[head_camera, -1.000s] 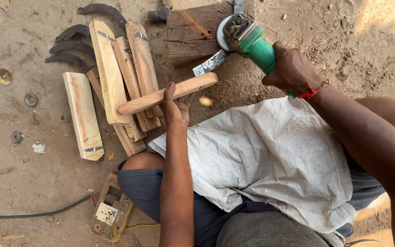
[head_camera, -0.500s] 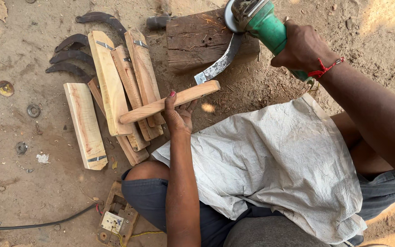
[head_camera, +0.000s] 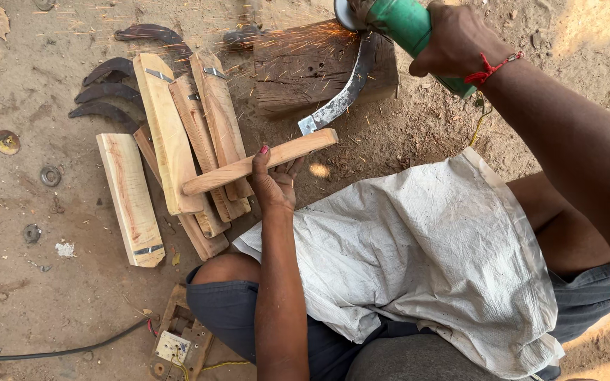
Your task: The person uses a handheld angle grinder to smooth and shape the edges of wooden handles that have metal blades attached. They hold each handle with one hand and grind along the edges and corners, rotating the piece to access different sides. Finished pieces are placed aside on the ground.
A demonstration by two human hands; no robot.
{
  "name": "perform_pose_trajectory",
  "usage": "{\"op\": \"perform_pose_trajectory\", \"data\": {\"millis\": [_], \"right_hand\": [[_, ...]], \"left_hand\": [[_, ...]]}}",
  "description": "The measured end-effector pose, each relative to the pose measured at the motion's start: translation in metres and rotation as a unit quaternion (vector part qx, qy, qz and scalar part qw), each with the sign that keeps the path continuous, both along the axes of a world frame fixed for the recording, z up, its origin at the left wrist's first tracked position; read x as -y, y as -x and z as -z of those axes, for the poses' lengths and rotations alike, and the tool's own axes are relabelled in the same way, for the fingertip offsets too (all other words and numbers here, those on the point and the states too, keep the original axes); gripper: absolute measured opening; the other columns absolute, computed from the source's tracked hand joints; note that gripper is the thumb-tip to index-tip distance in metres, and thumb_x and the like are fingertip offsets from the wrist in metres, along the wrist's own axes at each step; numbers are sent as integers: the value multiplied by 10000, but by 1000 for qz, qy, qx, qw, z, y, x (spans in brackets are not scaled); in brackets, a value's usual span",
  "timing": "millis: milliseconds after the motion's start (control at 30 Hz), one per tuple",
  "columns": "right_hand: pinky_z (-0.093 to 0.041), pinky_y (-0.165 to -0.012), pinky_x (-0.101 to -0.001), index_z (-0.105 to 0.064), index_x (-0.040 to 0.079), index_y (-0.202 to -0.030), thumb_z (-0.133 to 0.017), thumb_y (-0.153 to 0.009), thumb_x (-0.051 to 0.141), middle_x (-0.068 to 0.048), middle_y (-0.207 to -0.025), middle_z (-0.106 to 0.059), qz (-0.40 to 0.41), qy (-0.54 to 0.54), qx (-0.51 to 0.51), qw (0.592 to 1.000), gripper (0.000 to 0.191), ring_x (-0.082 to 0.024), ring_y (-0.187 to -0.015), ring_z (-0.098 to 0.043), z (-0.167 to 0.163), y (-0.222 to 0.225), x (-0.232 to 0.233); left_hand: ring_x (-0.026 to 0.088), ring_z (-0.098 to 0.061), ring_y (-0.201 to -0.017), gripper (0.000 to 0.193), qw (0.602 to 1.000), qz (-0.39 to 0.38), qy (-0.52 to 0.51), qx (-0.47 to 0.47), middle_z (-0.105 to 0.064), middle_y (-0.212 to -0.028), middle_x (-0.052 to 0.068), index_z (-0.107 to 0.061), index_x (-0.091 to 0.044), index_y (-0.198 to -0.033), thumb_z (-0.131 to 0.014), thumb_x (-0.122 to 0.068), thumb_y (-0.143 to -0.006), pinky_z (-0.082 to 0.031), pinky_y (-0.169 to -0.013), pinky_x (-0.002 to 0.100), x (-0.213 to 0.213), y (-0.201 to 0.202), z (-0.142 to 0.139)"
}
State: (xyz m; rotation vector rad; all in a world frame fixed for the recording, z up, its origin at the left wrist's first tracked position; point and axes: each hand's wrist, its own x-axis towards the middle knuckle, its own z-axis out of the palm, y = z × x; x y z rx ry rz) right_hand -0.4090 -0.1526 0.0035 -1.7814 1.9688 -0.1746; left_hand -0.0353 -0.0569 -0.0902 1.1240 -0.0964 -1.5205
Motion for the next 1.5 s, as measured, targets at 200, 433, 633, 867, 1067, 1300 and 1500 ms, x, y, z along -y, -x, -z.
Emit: {"op": "perform_pose_trajectory", "data": {"millis": [200, 433, 633, 867, 1067, 1300, 1500], "right_hand": [[-658, -699, -505, -571, -144, -1290, -884, -703, 173, -344, -1035, -664, 27, 24, 1, 999, 737, -454, -837, -724, -1, 0, 7], [-643, -740, -481, -635, -149, -1172, -911, -674, 273, -324, -1007, -695, 65, 47, -6, 997, 708, -416, -880, -726, -1, 0, 3], [-636, -715, -506, -611, -132, -1215, -894, -658, 233, -326, -986, -688, 74, 39, 6, 996, 723, -435, -844, -720, 0, -1, -10], [-652, -695, -462, -601, -127, -1247, -862, -685, 165, -313, -994, -691, 53, 4, 54, 997, 685, -409, -808, -737, 13, 5, -30], [-651, -682, -469, -585, -128, -1244, -888, -696, 198, -321, -994, -684, 81, -7, 24, 996, 706, -421, -804, -731, 10, 7, -49], [-659, -674, -466, -569, -134, -1281, -877, -713, 186, -324, -1005, -682, 75, 29, 19, 997, 721, -414, -842, -739, 14, -7, -53], [-646, -689, -473, -569, -141, -1245, -903, -705, 204, -319, -982, -688, 30, 63, -19, 997, 723, -425, -830, -730, 15, -10, -65]], "left_hand": [[374, -634, -1150, 765, 1000, -5, 0, -7, -528, -1215, 201, -428, 7, -1331, -809, -286, -737, -657, -889, 544, 2, 0, 5], [342, -611, -1166, 777, 1000, -1, 9, -1, -505, -1238, 198, -423, -5, -1331, -833, -306, -743, -650, -904, 546, 2, 1, 6], [357, -597, -1203, 877, 1000, -7, 2, 13, -454, -1303, 210, -372, -5, -1366, -847, -352, -716, -647, -912, 557, 1, 3, 2], [408, -582, -1254, 1084, 999, -12, 11, 39, -448, -1342, 238, -252, 7, -1464, -883, -395, -680, -638, -926, 566, 3, 6, 4], [391, -571, -1263, 1147, 999, -7, 12, 51, -431, -1357, 239, -216, -19, -1476, -889, -438, -646, -639, -939, 563, 4, 7, 7], [404, -574, -1271, 1126, 998, -4, 5, 56, -455, -1348, 252, -282, 2, -1463, -901, -457, -642, -639, -941, 561, 5, 9, 5], [429, -569, -1272, 1075, 999, -17, 10, 49, -464, -1367, 230, -353, 13, -1428, -905, -459, -635, -634, -943, 577, 6, 11, 2]]}}
